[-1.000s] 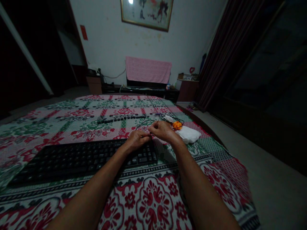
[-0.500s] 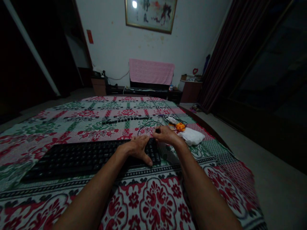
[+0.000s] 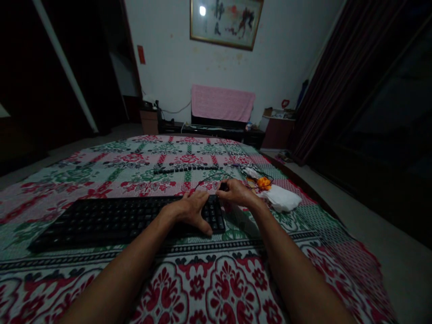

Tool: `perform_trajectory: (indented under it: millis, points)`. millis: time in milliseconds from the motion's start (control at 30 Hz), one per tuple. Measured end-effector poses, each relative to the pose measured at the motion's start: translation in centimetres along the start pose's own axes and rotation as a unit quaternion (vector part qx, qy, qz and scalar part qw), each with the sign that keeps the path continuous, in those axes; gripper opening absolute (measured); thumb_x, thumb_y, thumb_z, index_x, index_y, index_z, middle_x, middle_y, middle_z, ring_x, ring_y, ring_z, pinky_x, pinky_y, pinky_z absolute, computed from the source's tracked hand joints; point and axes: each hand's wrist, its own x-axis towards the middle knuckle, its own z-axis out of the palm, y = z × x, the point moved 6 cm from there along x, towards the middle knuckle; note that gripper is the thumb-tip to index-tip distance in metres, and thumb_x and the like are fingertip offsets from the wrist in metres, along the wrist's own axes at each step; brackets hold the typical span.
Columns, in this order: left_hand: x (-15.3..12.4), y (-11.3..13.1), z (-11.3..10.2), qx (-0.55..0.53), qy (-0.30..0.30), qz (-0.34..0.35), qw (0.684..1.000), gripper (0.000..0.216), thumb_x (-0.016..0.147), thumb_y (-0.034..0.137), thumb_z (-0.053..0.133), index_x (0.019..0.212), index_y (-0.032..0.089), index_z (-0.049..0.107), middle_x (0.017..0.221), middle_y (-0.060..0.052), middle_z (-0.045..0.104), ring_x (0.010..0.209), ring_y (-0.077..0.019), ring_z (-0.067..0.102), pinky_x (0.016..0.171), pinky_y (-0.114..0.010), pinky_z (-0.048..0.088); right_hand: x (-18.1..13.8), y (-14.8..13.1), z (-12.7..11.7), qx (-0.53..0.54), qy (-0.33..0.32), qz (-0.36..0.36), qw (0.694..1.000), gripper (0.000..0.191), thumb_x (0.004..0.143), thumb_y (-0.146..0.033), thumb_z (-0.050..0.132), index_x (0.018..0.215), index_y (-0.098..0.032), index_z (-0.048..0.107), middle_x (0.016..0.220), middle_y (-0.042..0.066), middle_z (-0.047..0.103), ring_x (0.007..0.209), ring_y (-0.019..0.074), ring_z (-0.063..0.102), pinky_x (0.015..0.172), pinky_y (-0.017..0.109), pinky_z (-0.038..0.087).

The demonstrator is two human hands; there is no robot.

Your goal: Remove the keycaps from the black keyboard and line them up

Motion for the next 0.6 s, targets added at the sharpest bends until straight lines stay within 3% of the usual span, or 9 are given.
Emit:
perform_trajectory:
  millis: [300, 600]
  points:
    - [0.0, -0.5, 0.7, 0.0, 0.011, 0.007, 1.0, 0.126, 0.044, 0.079, 0.052, 0.141, 0.014, 0.005, 0.148, -0.014, 0.004, 0.135, -0.031, 0.0, 0.108, -0.051, 0.003, 0.4, 1.0, 0.1, 0.105, -0.097, -0.051, 0.988, 0.018, 0.074, -0.032, 0.057, 0.079, -0.014, 0.056, 0.065, -0.002, 0.056, 0.058, 0.01, 0.052, 0.055, 0.021, 0.041]
    - [0.0, -0.3, 0.6, 0.001, 0.019, 0.012, 1.0, 0.125, 0.043, 0.079, 0.052, 0.141, 0.015, 0.007, 0.148, -0.014, 0.006, 0.135, -0.0304, 0.002, 0.108, -0.05, 0.004, 0.7, -0.2, 0.5, 0.08, -0.142, -0.089, 0.983, 0.022, 0.074, -0.034, 0.059, 0.081, -0.014, 0.061, 0.069, -0.001, 0.058, 0.063, 0.01, 0.052, 0.059, 0.02, 0.041]
